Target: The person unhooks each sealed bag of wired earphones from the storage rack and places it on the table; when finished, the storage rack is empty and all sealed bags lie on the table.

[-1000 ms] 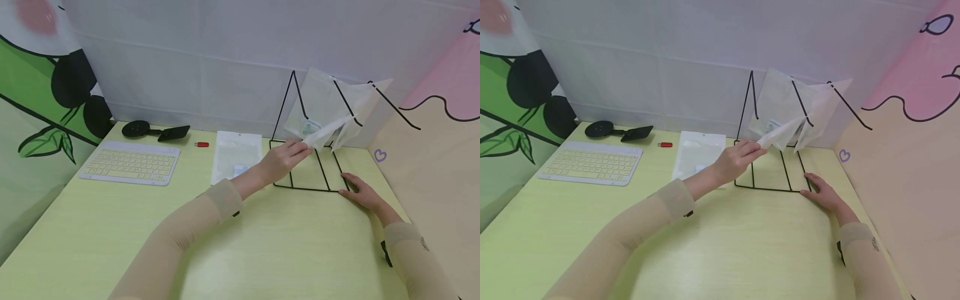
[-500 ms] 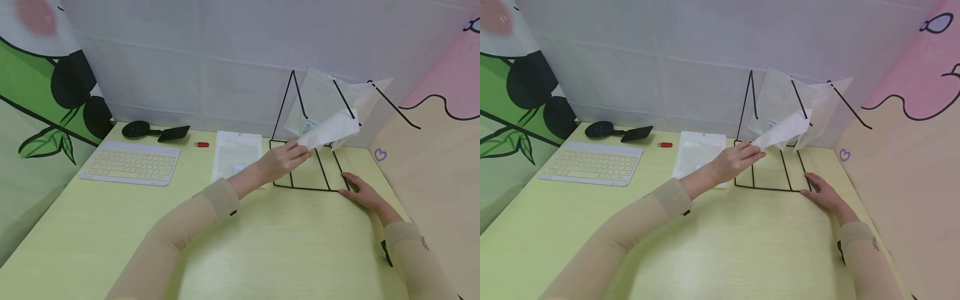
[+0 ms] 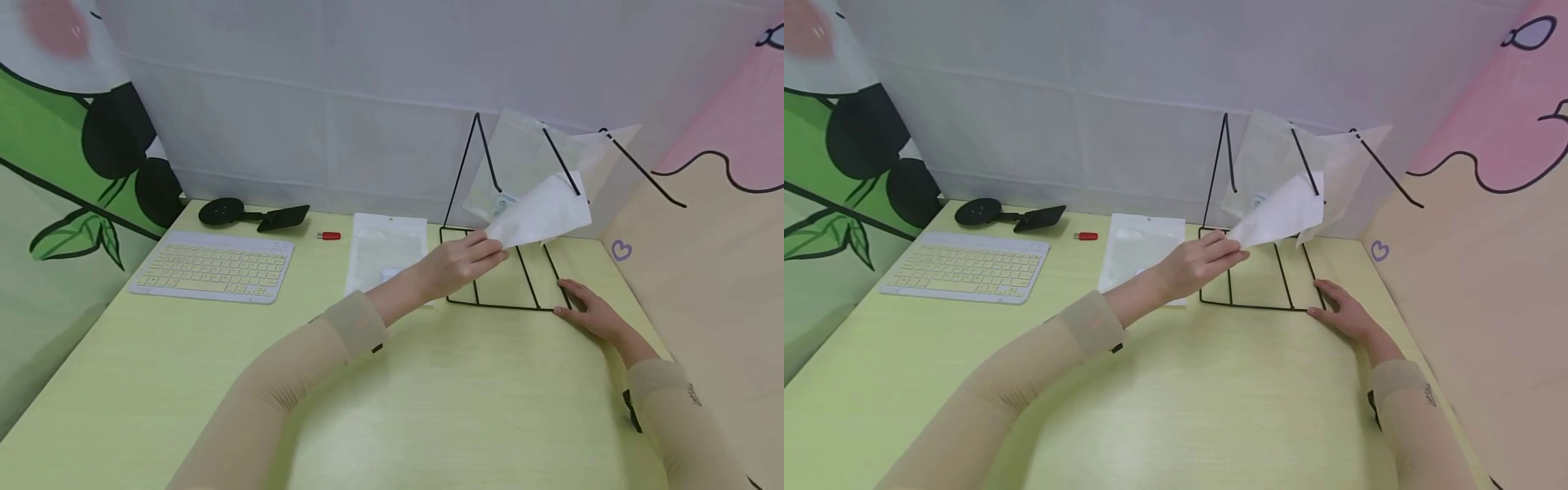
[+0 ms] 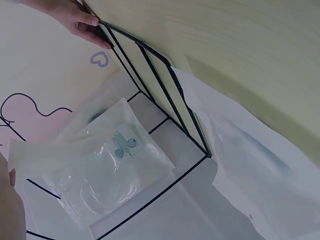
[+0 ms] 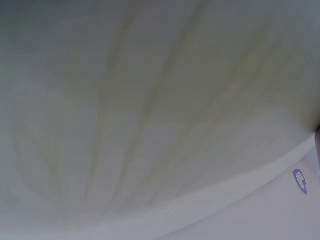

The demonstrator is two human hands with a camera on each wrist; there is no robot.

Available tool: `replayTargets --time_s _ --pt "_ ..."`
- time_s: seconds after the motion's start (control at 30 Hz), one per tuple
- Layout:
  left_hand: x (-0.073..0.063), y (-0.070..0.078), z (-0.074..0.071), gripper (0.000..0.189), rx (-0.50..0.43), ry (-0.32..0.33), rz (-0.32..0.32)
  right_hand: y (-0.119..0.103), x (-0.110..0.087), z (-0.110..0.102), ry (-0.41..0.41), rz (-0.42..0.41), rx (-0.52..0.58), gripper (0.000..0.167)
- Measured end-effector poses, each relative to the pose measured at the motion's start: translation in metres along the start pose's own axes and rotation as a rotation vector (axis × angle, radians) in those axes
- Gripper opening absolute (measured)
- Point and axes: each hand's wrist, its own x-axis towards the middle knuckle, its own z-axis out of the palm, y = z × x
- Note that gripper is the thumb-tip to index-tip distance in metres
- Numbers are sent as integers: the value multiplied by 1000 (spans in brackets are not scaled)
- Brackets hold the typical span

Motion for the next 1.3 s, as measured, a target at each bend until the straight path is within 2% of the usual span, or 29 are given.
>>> replayTargets --time_s 0.37,0.83,1.3 --pt "0 2 -2 19 -41 22 -18 -8 1 0 -5 10 -10 78" --pt "3 1 -5 19 -80 32 -21 -6 -8 -4 -14 24 82 77" --pt "7 7 -12 18 -119 8 -29 -8 -4 -3 -25 12 66 77"
